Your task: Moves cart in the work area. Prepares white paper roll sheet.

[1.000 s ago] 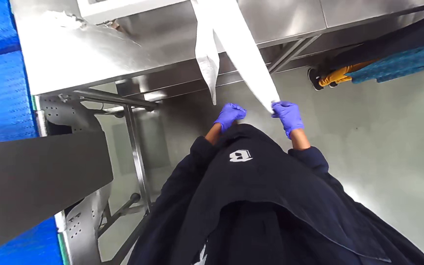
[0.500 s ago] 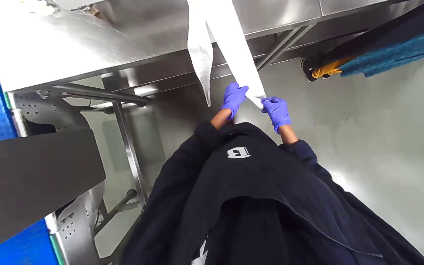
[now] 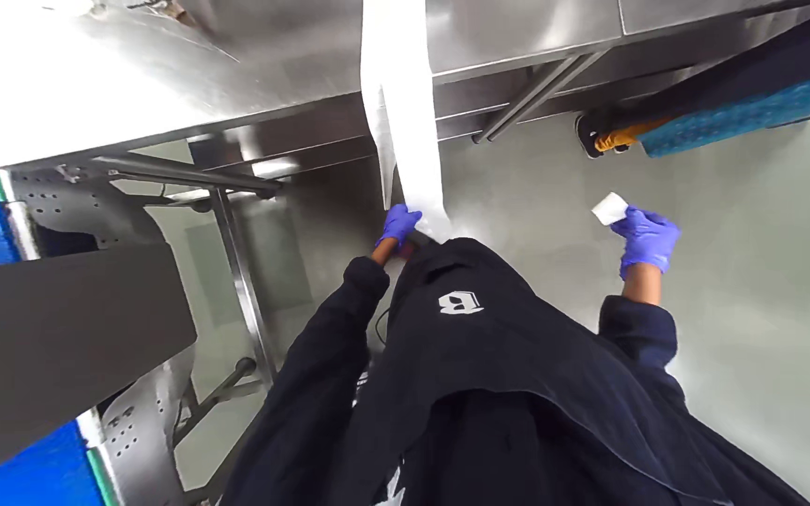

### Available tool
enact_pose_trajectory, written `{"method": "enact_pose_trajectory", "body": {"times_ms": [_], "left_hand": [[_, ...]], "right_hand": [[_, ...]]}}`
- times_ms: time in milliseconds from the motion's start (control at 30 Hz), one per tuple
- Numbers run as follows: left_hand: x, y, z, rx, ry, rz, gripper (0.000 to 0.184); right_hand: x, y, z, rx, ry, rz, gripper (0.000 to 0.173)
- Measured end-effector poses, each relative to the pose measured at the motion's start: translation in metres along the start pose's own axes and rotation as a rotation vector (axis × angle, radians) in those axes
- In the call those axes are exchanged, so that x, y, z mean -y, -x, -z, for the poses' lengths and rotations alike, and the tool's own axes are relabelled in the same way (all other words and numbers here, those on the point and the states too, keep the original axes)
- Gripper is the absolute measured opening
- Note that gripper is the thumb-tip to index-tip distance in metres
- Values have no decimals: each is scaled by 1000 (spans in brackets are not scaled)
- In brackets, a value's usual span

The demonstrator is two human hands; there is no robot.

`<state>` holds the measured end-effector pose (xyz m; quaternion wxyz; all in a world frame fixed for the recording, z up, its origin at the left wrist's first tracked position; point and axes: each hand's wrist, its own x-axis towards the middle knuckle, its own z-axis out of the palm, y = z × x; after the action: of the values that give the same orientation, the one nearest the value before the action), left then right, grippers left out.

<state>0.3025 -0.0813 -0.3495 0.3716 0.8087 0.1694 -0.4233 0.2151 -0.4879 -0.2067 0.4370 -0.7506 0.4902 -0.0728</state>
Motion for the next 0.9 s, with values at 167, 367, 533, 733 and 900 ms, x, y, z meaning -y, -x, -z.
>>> {"method": "enact_pose_trajectory", "body": {"times_ms": [167, 367, 533, 733, 900], "left_hand": [[83, -21, -8, -42, 35, 89, 43], [210, -14, -61, -13, 113, 334, 45], [233, -6, -59, 9, 168, 364, 62], [192, 45, 33, -51, 132, 301, 73], [110, 137, 113, -376, 685, -279, 43]], "right_hand": [[8, 0, -4, 4, 30, 38, 25], [40, 11, -39, 119, 155, 139, 26], [75, 25, -77, 221, 203, 216, 29], [119, 83, -141, 399, 76, 351, 22], [152, 164, -209, 629, -11, 556, 14]]}}
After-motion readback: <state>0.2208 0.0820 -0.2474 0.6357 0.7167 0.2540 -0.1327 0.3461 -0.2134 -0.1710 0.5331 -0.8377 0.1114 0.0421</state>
